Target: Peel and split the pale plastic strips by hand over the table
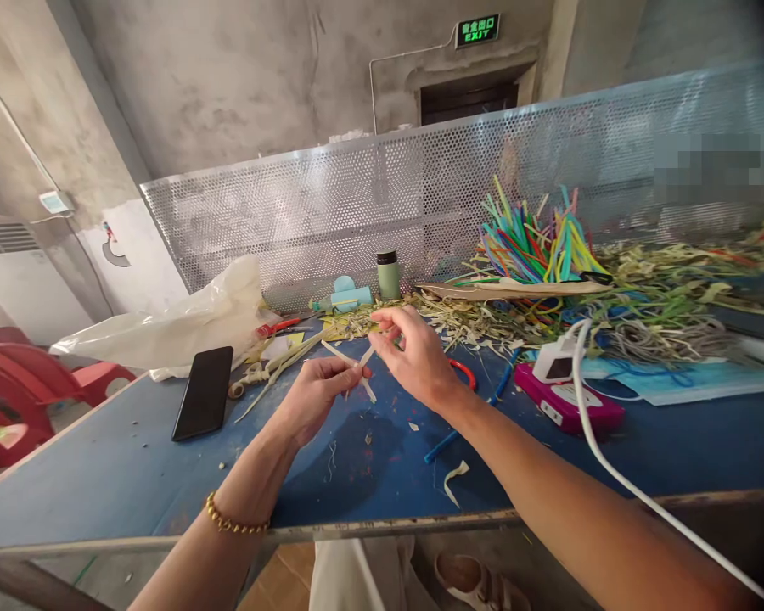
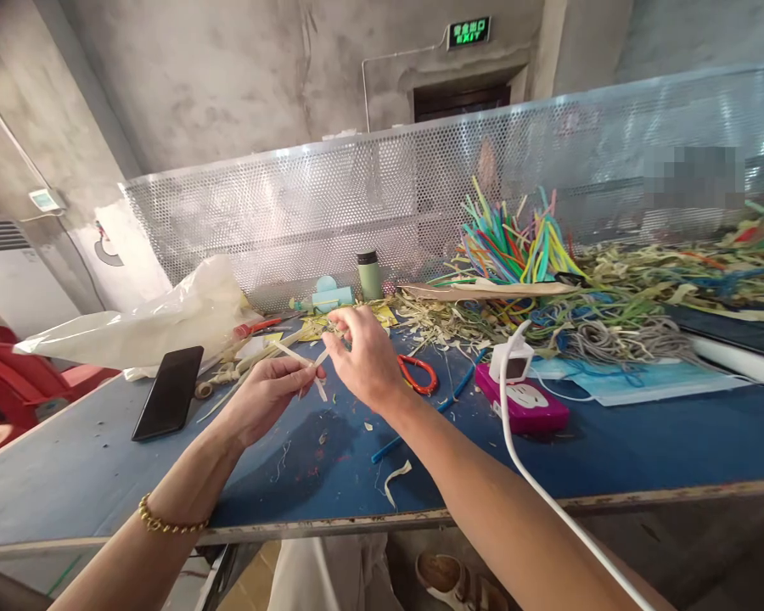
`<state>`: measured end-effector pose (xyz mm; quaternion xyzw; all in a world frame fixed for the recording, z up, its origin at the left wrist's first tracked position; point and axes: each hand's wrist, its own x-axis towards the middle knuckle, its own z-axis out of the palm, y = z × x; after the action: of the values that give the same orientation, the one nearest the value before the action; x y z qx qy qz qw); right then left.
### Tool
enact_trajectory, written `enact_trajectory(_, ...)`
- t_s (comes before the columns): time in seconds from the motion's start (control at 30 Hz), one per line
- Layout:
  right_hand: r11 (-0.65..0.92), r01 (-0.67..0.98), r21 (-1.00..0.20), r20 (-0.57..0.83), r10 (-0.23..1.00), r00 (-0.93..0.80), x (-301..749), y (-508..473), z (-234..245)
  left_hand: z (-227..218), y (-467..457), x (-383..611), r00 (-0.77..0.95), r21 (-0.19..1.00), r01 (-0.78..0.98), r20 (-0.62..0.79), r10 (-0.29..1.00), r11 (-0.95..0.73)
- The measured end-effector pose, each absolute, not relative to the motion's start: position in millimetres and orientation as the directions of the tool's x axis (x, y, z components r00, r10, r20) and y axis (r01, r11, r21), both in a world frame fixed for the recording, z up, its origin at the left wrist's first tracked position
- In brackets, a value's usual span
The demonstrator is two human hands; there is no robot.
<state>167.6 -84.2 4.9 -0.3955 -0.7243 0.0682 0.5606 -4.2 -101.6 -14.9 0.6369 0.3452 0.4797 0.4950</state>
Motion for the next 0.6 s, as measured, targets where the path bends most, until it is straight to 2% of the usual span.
enact_trajectory(0.07,0.752,0.538,-0.381,0.786,0.570,-0.240,168.4,-86.2,7.0,-16.3,-101.1,-4.3,0.328,0.962,-0.004,0.259,0.909,-0.272)
enact_trajectory(0.1,0.770,0.527,-0.359,0.755,0.572,-0.321,168.2,-87.1,7.6,-16.7,-101.1,-4.4,0.347,0.961,0.012,0.254,0.903,-0.275)
enact_trajectory(0.17,0.764,0.478,-0.433,0.669,0.628,-0.398,167.6,-87.6,7.7,-16.9,-101.4,-4.6,0.390,0.962,0.022,0.242,0.888,-0.272)
enact_trajectory(0.27,0.676,0.344,-0.652,0.566,0.735,-0.372,167.7,-85.2,6.3,-15.5,-102.3,-5.3,0.438,0.969,-0.047,0.238,0.867,-0.242)
enact_trajectory(0.33,0.609,0.262,-0.749,0.516,0.784,-0.346,168.1,-82.7,5.3,-13.9,-103.2,-5.6,0.444,0.973,-0.116,0.230,0.866,-0.199)
enact_trajectory(0.4,0.572,0.222,-0.790,0.491,0.806,-0.331,168.2,-80.7,4.1,-12.2,-104.5,-5.5,0.448,0.976,-0.169,0.203,0.871,-0.141)
enact_trajectory(0.6,0.557,0.213,-0.803,0.485,0.817,-0.311,164.8,-79.7,0.8,-10.5,-107.1,-3.3,0.458,0.968,-0.246,0.156,0.875,-0.044)
